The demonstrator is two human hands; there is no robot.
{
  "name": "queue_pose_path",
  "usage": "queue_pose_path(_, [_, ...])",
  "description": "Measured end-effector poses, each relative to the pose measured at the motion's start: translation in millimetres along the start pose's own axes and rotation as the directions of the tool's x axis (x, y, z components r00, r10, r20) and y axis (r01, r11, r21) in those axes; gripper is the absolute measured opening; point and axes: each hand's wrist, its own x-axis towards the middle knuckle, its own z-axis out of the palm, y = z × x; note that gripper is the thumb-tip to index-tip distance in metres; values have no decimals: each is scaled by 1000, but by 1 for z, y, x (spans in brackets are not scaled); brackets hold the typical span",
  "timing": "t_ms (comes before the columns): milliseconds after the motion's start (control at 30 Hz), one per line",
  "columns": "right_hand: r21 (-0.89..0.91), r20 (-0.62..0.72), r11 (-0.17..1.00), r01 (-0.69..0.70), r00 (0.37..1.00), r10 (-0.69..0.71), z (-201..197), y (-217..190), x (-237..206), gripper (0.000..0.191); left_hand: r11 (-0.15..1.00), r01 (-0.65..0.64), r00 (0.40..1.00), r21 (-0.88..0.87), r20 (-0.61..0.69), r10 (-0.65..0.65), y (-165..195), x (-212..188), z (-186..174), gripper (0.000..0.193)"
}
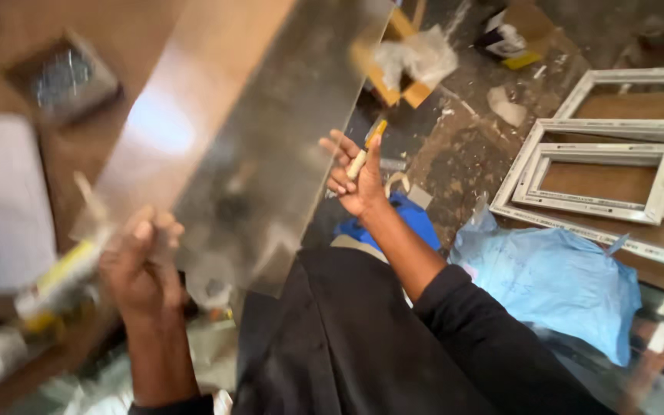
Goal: The person measures a translucent plastic sheet on a workbench using a tape measure and a metal ruler, marks cut lines with a pencil, and scores the sheet with a utility knife. The person then snaps the sheet along the scored line to separate a smaller piece.
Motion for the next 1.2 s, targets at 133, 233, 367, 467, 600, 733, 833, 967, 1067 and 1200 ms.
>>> queue_pose_path(133, [-7, 40, 994, 106, 994, -105, 27, -49, 38, 83, 984, 168, 985, -67, 42, -165, -16, 68, 46, 30])
queue_pose_path(233, [1, -102, 984, 178, 979, -177, 17, -82, 61, 80, 969, 202, 974, -140, 131, -184, -43, 109, 91, 29])
queue_pose_path(367, [36, -262, 976, 216, 944, -199, -35, -139, 74, 73, 921, 320, 938, -223, 212, -274, -114, 171, 179, 31])
queue_pose_path(467, [-37, -420, 978, 206, 885, -203, -84, -172, 65, 68, 911, 340, 935, -232, 183, -302, -173, 216, 248, 31])
queue_pose_path(600, [-59, -565, 989, 139, 811, -148, -143, -212, 50, 58, 890, 357, 934, -283, 131, -333, -237, 272, 342, 31])
queue_pose_path(733, [-152, -581, 981, 121, 792, -188, -197, -273, 44, 55, 875, 341, 940, -343, 119, -319, -292, 325, 426, 35])
queue_pose_path(833, [-185, -666, 977, 110, 717, -207, -224, -315, 37, 51, 886, 284, 959, -365, 88, -271, -321, 354, 467, 39])
queue_pose_path(967, [-202, -706, 968, 150, 663, -250, -248, -371, 46, 48, 915, 229, 970, -333, -6, -244, -352, 397, 495, 36])
queue_pose_path(1067, [-259, -751, 961, 102, 604, -266, -267, -397, 44, 48, 905, 197, 974, -378, -25, -223, -382, 430, 497, 27])
queue_pose_path(1200, [-243, -781, 953, 181, 546, -303, -291, -423, 35, 46, 850, 233, 961, -472, -23, -276, -410, 441, 484, 15])
